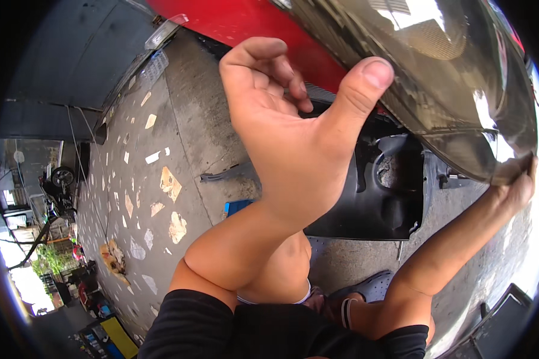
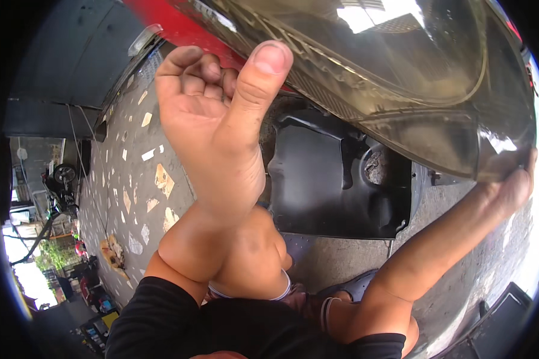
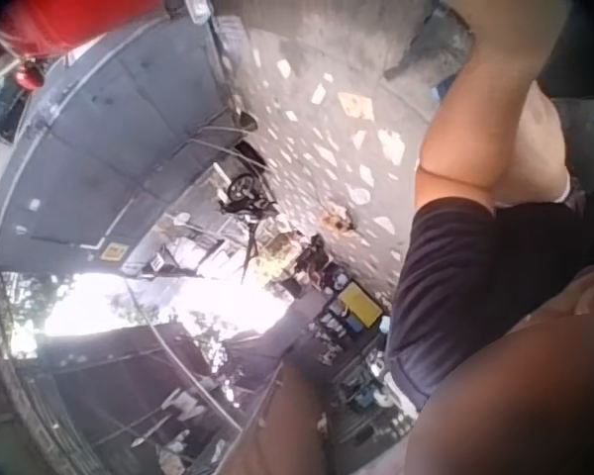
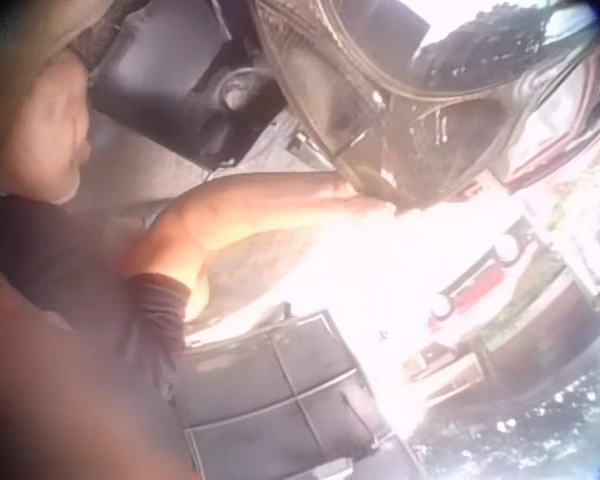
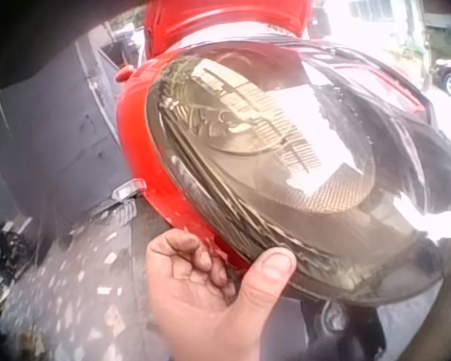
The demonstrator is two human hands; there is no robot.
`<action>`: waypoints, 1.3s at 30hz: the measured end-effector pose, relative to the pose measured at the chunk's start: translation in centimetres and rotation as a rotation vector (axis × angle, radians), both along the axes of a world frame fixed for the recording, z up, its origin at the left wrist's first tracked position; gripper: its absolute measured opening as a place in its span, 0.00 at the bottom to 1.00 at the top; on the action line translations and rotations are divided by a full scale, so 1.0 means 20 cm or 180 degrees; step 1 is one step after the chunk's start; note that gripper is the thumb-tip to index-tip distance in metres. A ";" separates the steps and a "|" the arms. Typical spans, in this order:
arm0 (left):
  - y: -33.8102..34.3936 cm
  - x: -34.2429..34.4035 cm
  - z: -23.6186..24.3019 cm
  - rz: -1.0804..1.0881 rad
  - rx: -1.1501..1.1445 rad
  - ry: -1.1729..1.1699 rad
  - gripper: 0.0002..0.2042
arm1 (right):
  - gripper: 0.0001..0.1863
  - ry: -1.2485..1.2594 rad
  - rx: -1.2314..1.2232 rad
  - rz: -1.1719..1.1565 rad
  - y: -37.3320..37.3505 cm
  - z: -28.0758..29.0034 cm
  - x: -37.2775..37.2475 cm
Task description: The person installs a headlight onto a red car. They repeatedly position and adjust the headlight into the front housing, then use a socket wrench to tighten bolts securing it in place.
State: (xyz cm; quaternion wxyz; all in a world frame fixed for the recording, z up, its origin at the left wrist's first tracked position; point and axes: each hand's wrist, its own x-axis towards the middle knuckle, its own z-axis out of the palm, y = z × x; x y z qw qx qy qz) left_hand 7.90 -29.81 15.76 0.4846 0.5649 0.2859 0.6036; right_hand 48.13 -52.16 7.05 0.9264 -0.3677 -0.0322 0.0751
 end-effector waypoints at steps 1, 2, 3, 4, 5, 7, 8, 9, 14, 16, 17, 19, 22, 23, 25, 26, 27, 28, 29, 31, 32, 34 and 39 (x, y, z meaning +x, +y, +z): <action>0.01 0.00 -0.02 -0.0301 -0.0087 -0.0095 0.26 | 0.09 -0.0007 0.0021 -0.0008 0.08 0.00 -0.05; 0.01 0.01 -0.02 -0.0290 -0.0062 -0.0086 0.25 | 0.09 0.0022 0.0045 0.0006 0.15 -0.02 -0.09; 0.00 0.04 -0.02 -0.0271 -0.0038 -0.0091 0.24 | 0.09 0.0020 0.0050 0.0009 0.19 -0.03 -0.11; 0.00 0.06 -0.01 -0.0247 -0.0014 -0.0101 0.24 | 0.09 0.0027 0.0178 0.0069 0.18 -0.06 -0.10; -0.03 0.09 0.00 -0.0293 -0.0053 -0.0277 0.21 | 0.09 0.0045 0.0230 0.0086 0.17 -0.08 -0.10; -0.05 0.12 0.01 -0.0319 -0.0069 -0.0297 0.20 | 0.09 0.0044 0.0330 0.0064 0.16 -0.09 -0.09; -0.06 0.13 0.00 -0.0328 -0.0073 -0.0314 0.19 | 0.10 0.0066 0.0319 -0.0001 0.14 -0.07 -0.09; -0.08 0.14 0.02 -0.0368 -0.0032 -0.0239 0.18 | 0.11 0.0163 0.0363 -0.0100 0.14 -0.02 -0.12; -0.13 0.13 -0.03 -0.0567 -0.0132 -0.0175 0.18 | 0.13 0.0053 0.0290 -0.0158 0.10 0.01 -0.19; -0.13 0.12 -0.04 -0.0579 -0.0272 -0.0342 0.19 | 0.14 -0.0244 0.0412 0.0160 0.11 -0.07 -0.24; -0.11 0.11 -0.04 -0.0588 -0.0180 -0.0285 0.19 | 0.14 -0.0217 0.0297 0.0122 0.13 -0.06 -0.24; -0.09 0.13 0.00 -0.0310 -0.0156 -0.0302 0.20 | 0.15 -0.0159 0.0024 0.0023 0.19 0.06 -0.33; -0.05 0.13 0.00 -0.0056 -0.0056 -0.0316 0.20 | 0.15 -0.0373 -0.0227 -0.0480 0.34 0.10 -0.33; -0.05 0.14 -0.01 -0.0024 -0.0075 -0.0449 0.19 | 0.17 -0.0405 -0.0226 -0.0488 0.36 0.11 -0.36; -0.04 0.15 -0.02 0.0006 -0.0079 -0.0538 0.19 | 0.20 -0.0307 -0.0082 -0.0580 0.41 0.13 -0.42; -0.04 0.16 -0.01 -0.0002 -0.0088 -0.0526 0.19 | 0.21 -0.0244 -0.0026 -0.0552 0.41 0.12 -0.43; -0.04 0.16 -0.01 -0.0009 -0.0104 -0.0512 0.19 | 0.21 -0.0169 0.0014 -0.0535 0.41 0.13 -0.44; -0.04 0.16 -0.01 -0.0011 -0.0121 -0.0498 0.18 | 0.21 -0.0095 0.0054 -0.0510 0.40 0.13 -0.45; -0.04 0.15 -0.02 0.0009 -0.0135 -0.0416 0.17 | 0.21 -0.0022 0.0091 -0.0480 0.40 0.13 -0.46; -0.05 0.13 -0.01 -0.0037 -0.0157 -0.0317 0.16 | 0.21 -0.0021 0.0180 -0.0428 0.38 0.10 -0.46; -0.05 0.12 -0.01 -0.0046 -0.0158 -0.0258 0.16 | 0.21 -0.0010 0.0233 -0.0389 0.37 0.08 -0.45; -0.03 0.11 -0.04 -0.0122 -0.0058 -0.0202 0.15 | 0.20 -0.0153 0.0281 -0.0384 0.33 0.01 -0.42; 0.00 0.05 -0.03 -0.0357 0.0011 0.0155 0.16 | 0.21 -0.0227 -0.0027 -0.0515 0.32 0.02 -0.42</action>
